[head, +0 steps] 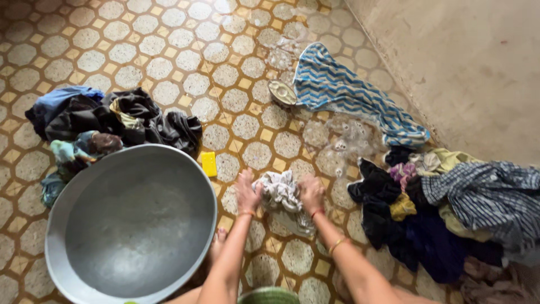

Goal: The person washes a light-colored top by hand on a tiled floor. They use a yellow bar of soap to scrub the garment, rinse it with water from a metal basin, and wring it out. The person repeats the process of scrubbing and rinsing multiple times.

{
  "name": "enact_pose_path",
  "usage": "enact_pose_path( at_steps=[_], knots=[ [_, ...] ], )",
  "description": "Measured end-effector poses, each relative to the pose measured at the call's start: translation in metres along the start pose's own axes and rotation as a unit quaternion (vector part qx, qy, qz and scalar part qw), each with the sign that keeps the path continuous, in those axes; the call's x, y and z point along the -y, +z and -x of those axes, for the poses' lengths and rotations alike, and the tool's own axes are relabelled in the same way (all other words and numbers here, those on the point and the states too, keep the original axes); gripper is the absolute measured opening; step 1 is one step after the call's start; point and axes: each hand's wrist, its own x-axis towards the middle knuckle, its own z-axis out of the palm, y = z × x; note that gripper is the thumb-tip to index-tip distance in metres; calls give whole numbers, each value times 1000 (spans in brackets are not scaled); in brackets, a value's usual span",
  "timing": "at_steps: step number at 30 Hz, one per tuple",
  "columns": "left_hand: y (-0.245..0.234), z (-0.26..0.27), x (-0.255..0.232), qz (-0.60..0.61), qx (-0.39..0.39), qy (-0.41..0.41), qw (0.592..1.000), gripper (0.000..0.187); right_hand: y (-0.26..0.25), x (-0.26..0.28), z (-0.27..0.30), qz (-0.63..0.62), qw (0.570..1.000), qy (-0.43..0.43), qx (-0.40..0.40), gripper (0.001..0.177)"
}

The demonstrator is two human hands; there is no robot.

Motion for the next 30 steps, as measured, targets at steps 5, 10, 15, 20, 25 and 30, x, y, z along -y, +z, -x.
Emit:
enact_pose_path(
  at_steps=[5,10,15,20,25,30],
  knots=[
    [37,67,-54,-8,54,2,999,58,29,72,63,-313,943,99,-50,33],
    [76,-1,-34,-89,88,-19,992,41,73,57,0,-118,986,107,-42,39],
    [99,-166,-38,-105,93,-40,989,45,126,36,-164,-184,963,183,76,40],
    [116,-133,-40,8,-66,58,996,47,96,38,-141,-275,954,67,-100,35],
    [66,-6,-54,94,53,23,994,40,41,29,-22,-208,976,48,-29,33],
    [63,-35,-62,52,154,-182,970,47,31,-1,-66,-39,974,221,29,43]
  ],
)
